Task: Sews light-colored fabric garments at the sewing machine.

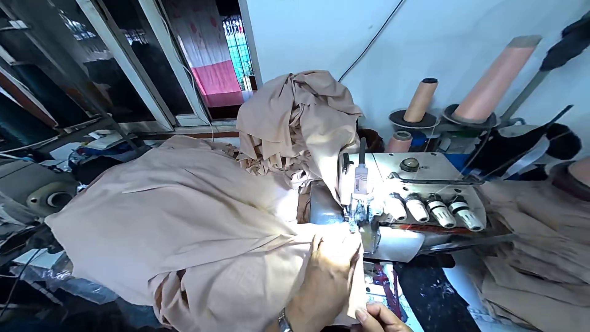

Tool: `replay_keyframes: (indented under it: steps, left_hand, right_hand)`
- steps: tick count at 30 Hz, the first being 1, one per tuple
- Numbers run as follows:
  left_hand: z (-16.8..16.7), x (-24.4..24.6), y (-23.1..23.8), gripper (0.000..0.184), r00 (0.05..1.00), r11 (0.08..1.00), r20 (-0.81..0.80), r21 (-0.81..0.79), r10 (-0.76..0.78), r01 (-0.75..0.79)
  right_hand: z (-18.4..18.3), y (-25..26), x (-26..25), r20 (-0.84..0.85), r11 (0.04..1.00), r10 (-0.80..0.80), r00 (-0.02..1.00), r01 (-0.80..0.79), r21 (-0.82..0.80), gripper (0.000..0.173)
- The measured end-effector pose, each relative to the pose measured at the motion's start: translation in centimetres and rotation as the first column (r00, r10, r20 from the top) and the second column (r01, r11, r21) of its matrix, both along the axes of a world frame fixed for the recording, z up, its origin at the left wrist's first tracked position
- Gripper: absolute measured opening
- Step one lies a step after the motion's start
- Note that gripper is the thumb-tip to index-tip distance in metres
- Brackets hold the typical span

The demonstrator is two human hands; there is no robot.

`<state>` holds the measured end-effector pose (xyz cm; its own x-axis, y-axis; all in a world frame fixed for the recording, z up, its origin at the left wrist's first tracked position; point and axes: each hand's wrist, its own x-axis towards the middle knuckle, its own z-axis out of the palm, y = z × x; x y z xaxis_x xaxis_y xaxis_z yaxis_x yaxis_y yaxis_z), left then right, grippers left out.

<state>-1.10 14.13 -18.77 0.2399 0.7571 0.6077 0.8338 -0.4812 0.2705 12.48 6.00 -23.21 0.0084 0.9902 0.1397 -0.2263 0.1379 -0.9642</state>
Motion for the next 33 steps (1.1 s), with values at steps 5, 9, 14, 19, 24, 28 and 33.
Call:
replay_keyframes:
  steps: [5,9,14,19,24,28,33]
  left_hand:
    - [1.0,-0.9,-1.1,0.025,1.000,0.999,0.016,0.033,0.007,-0.007]
    - [0.8,-2.0,0.8,0.028,0.990,0.993,0.142,-0.109,-0.018,0.034]
    - [1.3,-3.6,4.7,0.030,0.985,0.963,0.172,-0.259,-0.023,0.067]
    - [1.9,-5.5,7.1,0.024,0.959,0.966,0.272,-0.220,-0.077,0.139]
    - [3.0,-12.1,3.8,0.035,0.917,0.889,-0.049,-0.229,0.397,-0.397]
    - [1.8,-21.6,-4.0,0.064,0.633,0.600,-0.078,-0.249,0.770,-0.760]
    - [1.7,-25.6,-6.6,0.031,0.710,0.637,0.057,-0.495,0.702,-0.590]
  right_hand:
    - [2.0,3.2,-1.6,-0.043,0.993,-0.116,0.992,0.116,-0.001,0.014]
    - [3.0,6.8,-2.7,-0.047,0.975,-0.221,0.974,0.220,-0.029,0.018]
    - [3.0,8.6,-3.2,0.036,0.955,-0.296,0.954,0.297,-0.007,0.040]
    - [1.1,6.4,-4.0,0.110,0.961,-0.274,0.956,0.267,0.071,0.032]
    - [-0.1,2.5,-4.1,0.174,0.997,0.077,0.982,-0.075,-0.019,0.027]
    - [-1.1,0.4,-4.3,0.211,0.966,0.255,0.943,-0.258,-0.018,0.030]
    - [-1.5,-0.5,-4.7,0.298,0.947,0.315,0.901,-0.318,-0.038,0.011]
